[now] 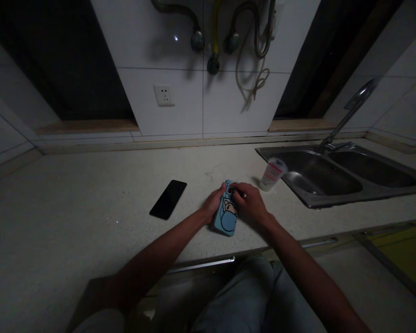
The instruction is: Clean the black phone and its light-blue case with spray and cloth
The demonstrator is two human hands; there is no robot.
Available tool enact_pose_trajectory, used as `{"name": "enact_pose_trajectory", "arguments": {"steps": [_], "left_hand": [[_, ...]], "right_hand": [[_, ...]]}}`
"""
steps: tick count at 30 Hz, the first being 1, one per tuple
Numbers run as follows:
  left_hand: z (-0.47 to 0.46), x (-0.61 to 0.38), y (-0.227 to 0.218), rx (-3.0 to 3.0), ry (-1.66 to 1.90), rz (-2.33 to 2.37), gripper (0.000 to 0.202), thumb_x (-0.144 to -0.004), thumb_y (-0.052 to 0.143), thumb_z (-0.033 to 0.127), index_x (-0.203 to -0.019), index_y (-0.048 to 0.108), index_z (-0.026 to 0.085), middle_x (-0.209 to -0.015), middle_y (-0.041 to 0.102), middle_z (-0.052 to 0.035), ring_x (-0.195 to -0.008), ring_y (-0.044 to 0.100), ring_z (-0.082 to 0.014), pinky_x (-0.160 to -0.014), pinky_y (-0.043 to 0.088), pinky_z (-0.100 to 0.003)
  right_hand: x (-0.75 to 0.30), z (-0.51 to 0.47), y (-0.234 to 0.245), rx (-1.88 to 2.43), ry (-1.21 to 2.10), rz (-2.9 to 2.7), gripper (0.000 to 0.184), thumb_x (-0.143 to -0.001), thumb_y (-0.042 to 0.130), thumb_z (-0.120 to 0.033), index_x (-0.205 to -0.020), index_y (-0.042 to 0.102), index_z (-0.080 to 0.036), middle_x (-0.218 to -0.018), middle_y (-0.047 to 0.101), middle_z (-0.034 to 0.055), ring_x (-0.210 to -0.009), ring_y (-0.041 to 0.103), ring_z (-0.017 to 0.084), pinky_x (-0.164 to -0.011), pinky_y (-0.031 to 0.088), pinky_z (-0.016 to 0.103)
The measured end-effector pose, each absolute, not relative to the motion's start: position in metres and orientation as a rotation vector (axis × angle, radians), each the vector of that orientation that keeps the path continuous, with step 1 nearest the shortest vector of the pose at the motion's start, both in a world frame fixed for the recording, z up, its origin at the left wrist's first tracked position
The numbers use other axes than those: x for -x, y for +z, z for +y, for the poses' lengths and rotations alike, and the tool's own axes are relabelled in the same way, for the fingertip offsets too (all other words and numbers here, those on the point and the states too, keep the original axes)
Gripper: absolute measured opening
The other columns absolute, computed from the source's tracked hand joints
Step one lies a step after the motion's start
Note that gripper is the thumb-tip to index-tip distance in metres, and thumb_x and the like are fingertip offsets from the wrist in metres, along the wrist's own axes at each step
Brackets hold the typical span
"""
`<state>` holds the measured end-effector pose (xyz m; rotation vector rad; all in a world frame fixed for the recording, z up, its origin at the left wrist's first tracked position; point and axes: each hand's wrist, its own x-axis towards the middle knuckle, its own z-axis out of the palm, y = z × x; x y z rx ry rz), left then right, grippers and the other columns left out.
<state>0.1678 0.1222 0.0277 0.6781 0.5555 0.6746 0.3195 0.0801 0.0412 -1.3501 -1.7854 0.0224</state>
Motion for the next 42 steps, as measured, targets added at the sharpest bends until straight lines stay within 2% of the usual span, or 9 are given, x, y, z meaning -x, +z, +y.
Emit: {"name": "enact_pose_trajectory", "arguments": {"steps": [7, 12, 16, 22, 25, 29, 35, 39, 42], "left_hand": [[0.123, -0.170, 0.023, -0.730, 0.693, 0.523, 0.039, -0.092, 0.059, 0.050, -0.093, 0.068, 0.012, -0.075, 0.071, -0.0076, -0.059, 0.066, -0.0153, -0.059, 0.055, -0.027], [0.122, -0.171, 0.025, -0.688, 0.672, 0.523, 0.041, -0.092, 0.058, 0.051, -0.099, 0.068, 0.012, -0.081, 0.072, -0.0083, -0.063, 0.068, -0.0157, -0.062, 0.055, -0.027], [0.120, -0.170, 0.030, -0.681, 0.636, 0.538, 0.041, -0.095, 0.053, 0.050, -0.096, 0.068, 0.012, -0.075, 0.071, -0.0082, -0.060, 0.067, -0.0168, -0.061, 0.056, -0.029], [0.126, -0.167, 0.029, -0.571, 0.602, 0.550, 0.047, -0.094, 0.052, 0.056, -0.080, 0.065, 0.012, -0.065, 0.067, -0.0059, -0.052, 0.063, -0.0147, -0.054, 0.052, -0.026], [0.128, -0.165, 0.030, -0.557, 0.588, 0.534, 0.053, -0.093, 0.049, 0.060, -0.081, 0.066, 0.011, -0.065, 0.068, -0.0076, -0.051, 0.063, -0.0162, -0.054, 0.053, -0.028], [0.128, -0.165, 0.031, -0.577, 0.608, 0.562, 0.050, -0.097, 0.046, 0.055, -0.081, 0.066, 0.012, -0.064, 0.068, -0.0070, -0.050, 0.063, -0.0150, -0.053, 0.053, -0.026], [0.124, -0.165, 0.032, -0.641, 0.620, 0.561, 0.046, -0.097, 0.048, 0.052, -0.083, 0.066, 0.012, -0.064, 0.068, -0.0062, -0.048, 0.062, -0.0145, -0.051, 0.053, -0.026], [0.122, -0.167, 0.036, -0.606, 0.661, 0.539, 0.041, -0.094, 0.055, 0.050, -0.093, 0.069, 0.011, -0.071, 0.071, -0.0068, -0.055, 0.066, -0.0158, -0.056, 0.054, -0.026], [0.123, -0.168, 0.039, -0.546, 0.695, 0.489, 0.043, -0.093, 0.056, 0.050, -0.100, 0.071, 0.010, -0.079, 0.074, -0.0089, -0.069, 0.071, -0.0194, -0.069, 0.056, -0.029]], "right_hand": [[-0.319, 0.078, 0.046, 1.253, 0.399, -1.554, 0.024, -0.087, 0.055, -0.028, -0.092, 0.077, -0.019, -0.086, 0.075, 0.0056, -0.074, 0.065, 0.019, -0.066, 0.050, 0.031], [-0.318, 0.076, 0.053, 1.216, 0.159, -1.539, 0.023, -0.090, 0.056, -0.029, -0.098, 0.076, -0.019, -0.080, 0.071, 0.0046, -0.068, 0.061, 0.018, -0.065, 0.048, 0.032], [-0.319, 0.072, 0.055, 1.110, -0.013, -1.569, 0.022, -0.093, 0.054, -0.026, -0.103, 0.073, -0.021, -0.080, 0.069, 0.0048, -0.072, 0.060, 0.019, -0.066, 0.047, 0.033], [-0.313, 0.074, 0.046, 1.022, -0.016, -1.924, 0.021, -0.092, 0.053, -0.023, -0.099, 0.073, -0.021, -0.072, 0.063, 0.0042, -0.069, 0.056, 0.019, -0.065, 0.045, 0.033], [-0.313, 0.076, 0.041, 1.139, -0.014, -1.918, 0.023, -0.091, 0.053, -0.024, -0.100, 0.074, -0.020, -0.074, 0.065, 0.0051, -0.071, 0.056, 0.020, -0.067, 0.045, 0.033], [-0.317, 0.078, 0.038, 1.224, 0.028, -1.916, 0.025, -0.091, 0.052, -0.024, -0.102, 0.074, -0.020, -0.081, 0.069, 0.0067, -0.074, 0.059, 0.020, -0.069, 0.047, 0.033], [-0.319, 0.076, 0.044, 1.112, 0.156, -1.912, 0.023, -0.091, 0.051, -0.022, -0.100, 0.073, -0.019, -0.081, 0.069, 0.0053, -0.071, 0.061, 0.018, -0.066, 0.047, 0.031], [-0.321, 0.070, 0.051, 0.973, 0.150, -1.805, 0.021, -0.094, 0.051, -0.024, -0.097, 0.072, -0.021, -0.077, 0.068, 0.0029, -0.069, 0.061, 0.017, -0.063, 0.046, 0.030], [-0.316, 0.066, 0.052, 0.766, 0.147, -1.892, 0.023, -0.096, 0.049, -0.025, -0.100, 0.071, -0.021, -0.076, 0.066, 0.0035, -0.067, 0.060, 0.017, -0.062, 0.045, 0.030]]}}
